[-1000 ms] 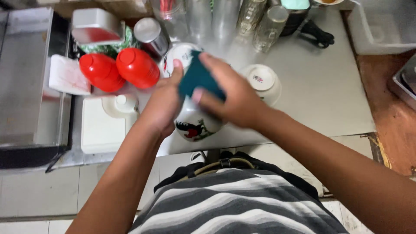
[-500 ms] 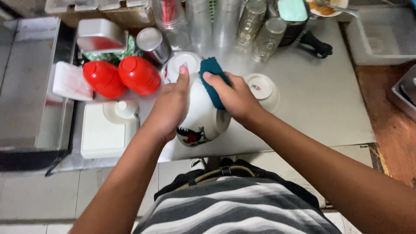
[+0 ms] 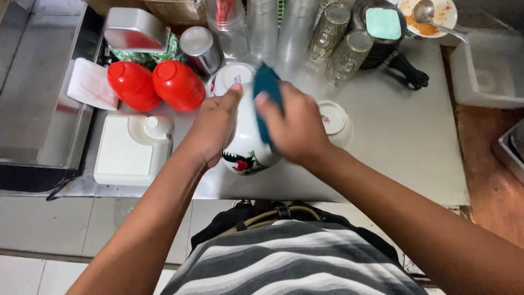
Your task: Wiping ceramic bowls with a cloth on a counter.
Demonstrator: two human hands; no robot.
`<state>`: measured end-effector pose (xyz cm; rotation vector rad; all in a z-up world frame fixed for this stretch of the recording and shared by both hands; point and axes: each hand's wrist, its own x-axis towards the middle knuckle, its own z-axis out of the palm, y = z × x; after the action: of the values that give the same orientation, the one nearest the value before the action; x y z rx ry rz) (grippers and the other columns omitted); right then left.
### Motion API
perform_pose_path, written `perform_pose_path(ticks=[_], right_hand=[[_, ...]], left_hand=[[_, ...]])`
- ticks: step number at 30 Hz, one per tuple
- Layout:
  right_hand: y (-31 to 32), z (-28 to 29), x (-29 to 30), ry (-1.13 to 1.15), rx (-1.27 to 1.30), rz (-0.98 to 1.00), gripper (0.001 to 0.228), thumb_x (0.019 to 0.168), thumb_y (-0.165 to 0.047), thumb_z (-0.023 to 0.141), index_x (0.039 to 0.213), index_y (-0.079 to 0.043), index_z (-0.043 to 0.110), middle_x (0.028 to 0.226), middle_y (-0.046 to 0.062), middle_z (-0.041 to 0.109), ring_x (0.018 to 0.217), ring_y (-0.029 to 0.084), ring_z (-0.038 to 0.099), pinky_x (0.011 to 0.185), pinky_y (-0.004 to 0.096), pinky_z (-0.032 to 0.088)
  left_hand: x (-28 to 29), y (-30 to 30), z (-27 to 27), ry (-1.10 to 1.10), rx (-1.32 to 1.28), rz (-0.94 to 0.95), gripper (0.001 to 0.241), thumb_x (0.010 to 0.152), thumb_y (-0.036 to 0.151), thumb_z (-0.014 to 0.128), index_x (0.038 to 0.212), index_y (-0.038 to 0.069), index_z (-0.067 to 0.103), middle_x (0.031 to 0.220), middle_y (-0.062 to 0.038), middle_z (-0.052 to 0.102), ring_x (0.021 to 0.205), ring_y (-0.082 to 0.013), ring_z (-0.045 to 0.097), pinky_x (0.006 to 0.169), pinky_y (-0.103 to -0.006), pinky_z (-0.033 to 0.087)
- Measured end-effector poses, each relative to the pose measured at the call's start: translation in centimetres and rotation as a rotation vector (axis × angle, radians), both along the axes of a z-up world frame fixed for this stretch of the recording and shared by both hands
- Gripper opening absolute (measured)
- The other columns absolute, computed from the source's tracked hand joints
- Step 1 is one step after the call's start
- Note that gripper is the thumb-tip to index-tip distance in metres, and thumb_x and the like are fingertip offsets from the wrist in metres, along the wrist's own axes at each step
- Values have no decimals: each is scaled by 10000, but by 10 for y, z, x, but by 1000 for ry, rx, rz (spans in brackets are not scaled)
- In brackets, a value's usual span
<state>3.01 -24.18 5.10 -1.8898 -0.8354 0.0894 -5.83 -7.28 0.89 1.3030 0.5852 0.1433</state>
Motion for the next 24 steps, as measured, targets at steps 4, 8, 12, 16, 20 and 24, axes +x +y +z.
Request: perform_pose_path(ticks=[4,8,12,16,20,24], right_hand=[[-3,-9,28,-304,76,248,481,1097,-391,534,1251,59,605,1045,176,678,946,264,673,898,361,523],[7,-46,58,712,326,84,433,983,-362,574,1125,30,692,945,56,743,835,154,688,809,324,553],[-2,-18,66,625,226,198,400,1032,-327,586,1029,53,710,859,61,670,744,136,607,688,326,498],[10,-18,96,536,90,384,391,1045,-313,599,1016,55,730,829,60,645,713,120,571,642,308,459],[-2,-19,94,601,153,449,336,1000,-273,618,1085,34,724,942,30,720,827,90,646,764,262,531],[-21,-8,76,341,203,555,335,1031,-238,611,1204,45,659,1182,101,645,1071,153,600,930,301,483]], left_hand=[[8,-8,16,-42,26,-17,483,1097,409,526,1013,-32,705,801,-64,585,663,-156,469,604,-339,402],[14,-13,42,-100,-125,42,454,1050,384,490,1076,-21,694,947,-102,723,804,-184,671,755,-348,548],[24,-21,39,-100,-287,56,436,1033,339,456,1204,-17,640,1113,-156,739,957,-248,737,888,-402,595],[27,-28,38,-43,-381,50,449,1041,344,433,1264,-6,603,1165,-173,726,1011,-283,722,931,-428,577],[23,-22,5,-141,-637,167,471,1062,314,369,1327,-26,557,1226,-217,690,1090,-334,691,1008,-466,545],[16,-19,-33,-253,-786,265,473,1065,249,332,1386,-40,526,1340,-237,649,1191,-353,658,1083,-478,514]])
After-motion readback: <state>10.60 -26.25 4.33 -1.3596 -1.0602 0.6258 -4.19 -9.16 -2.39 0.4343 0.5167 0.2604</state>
